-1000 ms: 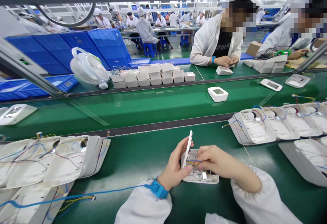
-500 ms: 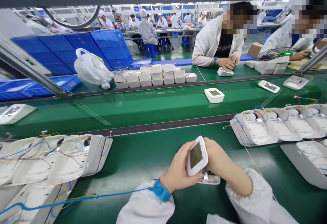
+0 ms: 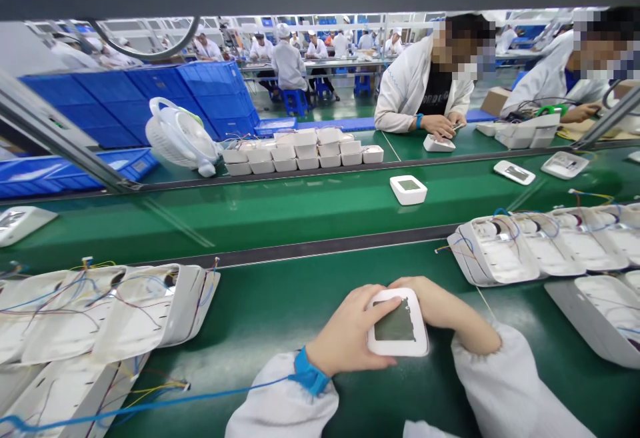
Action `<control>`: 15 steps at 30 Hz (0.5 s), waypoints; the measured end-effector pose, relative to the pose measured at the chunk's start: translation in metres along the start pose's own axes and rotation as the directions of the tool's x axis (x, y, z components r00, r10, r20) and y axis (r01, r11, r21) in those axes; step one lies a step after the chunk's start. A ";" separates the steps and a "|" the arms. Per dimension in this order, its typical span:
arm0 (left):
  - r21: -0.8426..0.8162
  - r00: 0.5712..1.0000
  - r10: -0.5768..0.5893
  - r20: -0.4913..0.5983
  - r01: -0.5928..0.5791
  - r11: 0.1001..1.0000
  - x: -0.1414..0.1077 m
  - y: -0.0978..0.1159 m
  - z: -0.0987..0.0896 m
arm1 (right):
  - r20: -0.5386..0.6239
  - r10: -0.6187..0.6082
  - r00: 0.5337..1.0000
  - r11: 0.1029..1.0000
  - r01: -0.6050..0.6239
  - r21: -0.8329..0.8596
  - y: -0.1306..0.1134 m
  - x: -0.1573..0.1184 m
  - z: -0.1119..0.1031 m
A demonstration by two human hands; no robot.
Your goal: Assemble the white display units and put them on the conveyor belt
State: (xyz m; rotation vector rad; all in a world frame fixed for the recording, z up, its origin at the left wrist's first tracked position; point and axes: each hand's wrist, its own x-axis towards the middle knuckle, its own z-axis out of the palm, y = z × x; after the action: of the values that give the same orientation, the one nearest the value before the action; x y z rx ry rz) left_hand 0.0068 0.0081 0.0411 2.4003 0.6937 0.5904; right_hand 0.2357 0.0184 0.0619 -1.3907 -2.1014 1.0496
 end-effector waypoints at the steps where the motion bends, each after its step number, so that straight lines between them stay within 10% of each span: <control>1: 0.015 1.000 -0.008 0.026 0.007 1.000 0.000 0.000 0.000 | 0.053 -0.007 0.999 0.995 0.002 0.100 0.002 -0.001 -0.007; 7: 0.082 0.989 -0.087 0.119 0.077 0.994 0.001 0.001 -0.003 | -0.113 0.242 0.964 0.853 -0.156 0.498 0.001 0.003 -0.010; 15: 0.098 0.984 -0.160 0.073 0.153 0.983 0.004 0.010 0.007 | -0.220 0.214 0.952 0.872 -0.085 0.483 -0.013 0.016 0.035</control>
State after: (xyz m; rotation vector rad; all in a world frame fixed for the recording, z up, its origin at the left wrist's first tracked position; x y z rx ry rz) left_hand 0.0172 0.0004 0.0432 2.4110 0.8825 0.4025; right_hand 0.1977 0.0170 0.0486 -1.3684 -1.4364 1.2492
